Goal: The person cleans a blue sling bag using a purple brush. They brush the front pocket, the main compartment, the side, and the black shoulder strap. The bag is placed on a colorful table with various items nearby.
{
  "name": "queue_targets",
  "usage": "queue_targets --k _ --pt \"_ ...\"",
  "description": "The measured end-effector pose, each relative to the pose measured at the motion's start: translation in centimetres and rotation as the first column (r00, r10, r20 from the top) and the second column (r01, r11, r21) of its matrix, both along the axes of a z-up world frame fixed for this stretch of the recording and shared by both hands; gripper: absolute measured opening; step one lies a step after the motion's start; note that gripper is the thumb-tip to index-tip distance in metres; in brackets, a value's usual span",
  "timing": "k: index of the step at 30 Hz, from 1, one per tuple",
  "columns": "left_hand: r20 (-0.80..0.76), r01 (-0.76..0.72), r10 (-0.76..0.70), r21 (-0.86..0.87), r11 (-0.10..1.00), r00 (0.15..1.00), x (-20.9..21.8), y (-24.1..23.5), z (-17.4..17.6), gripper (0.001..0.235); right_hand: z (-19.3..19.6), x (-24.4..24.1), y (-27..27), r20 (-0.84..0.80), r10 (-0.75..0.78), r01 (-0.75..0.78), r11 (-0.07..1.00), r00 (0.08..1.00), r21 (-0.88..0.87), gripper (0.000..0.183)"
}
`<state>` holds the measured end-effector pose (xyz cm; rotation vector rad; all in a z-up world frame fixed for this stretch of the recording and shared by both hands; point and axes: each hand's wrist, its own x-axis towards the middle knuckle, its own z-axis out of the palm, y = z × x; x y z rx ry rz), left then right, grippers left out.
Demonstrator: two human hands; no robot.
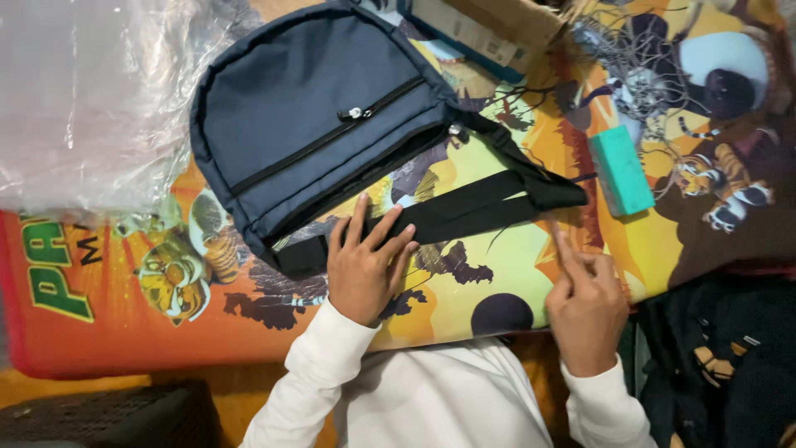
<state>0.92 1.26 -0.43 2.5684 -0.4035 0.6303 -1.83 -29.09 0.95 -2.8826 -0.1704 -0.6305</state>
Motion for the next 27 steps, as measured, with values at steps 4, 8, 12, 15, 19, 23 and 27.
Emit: queue_targets --k 4,8,12,15,19,23,27 --pt "0.023 -0.019 0.019 -0.004 1.000 1.000 0.4 -0.4 -0.2 0.013 1.3 -1.9 3.3 -0.162 0.098 -0.063 0.976 0.982 0.210 0.053" --pt "0.025 -0.037 0.038 -0.005 0.999 0.999 0.3 0.0 -0.4 0.010 -1.1 -2.0 2.7 -0.175 0.055 -0.032 0.990 0.983 0.136 0.056" --pt "0.002 -0.129 0.130 0.110 0.985 0.992 0.5 2.5 -1.5 0.009 0.2 0.1 -1.5 -0.122 -0.076 0.084 0.995 0.990 0.062 0.043" --pt "0.044 -0.192 0.186 0.208 0.959 0.981 1.2 5.4 -2.1 0.015 3.9 0.1 0.1 -0.199 0.044 0.015 0.958 0.979 0.286 0.035" --pt "0.158 -0.317 0.280 0.307 0.897 0.947 1.0 6.8 0.5 0.009 5.8 -1.0 0.5 -0.270 0.255 -0.111 0.884 0.929 0.454 0.030" --pt "0.026 -0.185 0.189 0.364 0.913 0.982 0.0 5.3 1.6 0.056 4.1 -1.7 0.0 -0.223 0.313 -0.129 0.800 0.923 0.586 0.023" --pt "-0.093 0.145 -0.128 0.196 0.970 0.987 -0.2 -0.2 2.9 0.081 1.9 -1.9 -0.4 -0.035 0.280 -0.179 0.699 0.959 0.692 0.021"
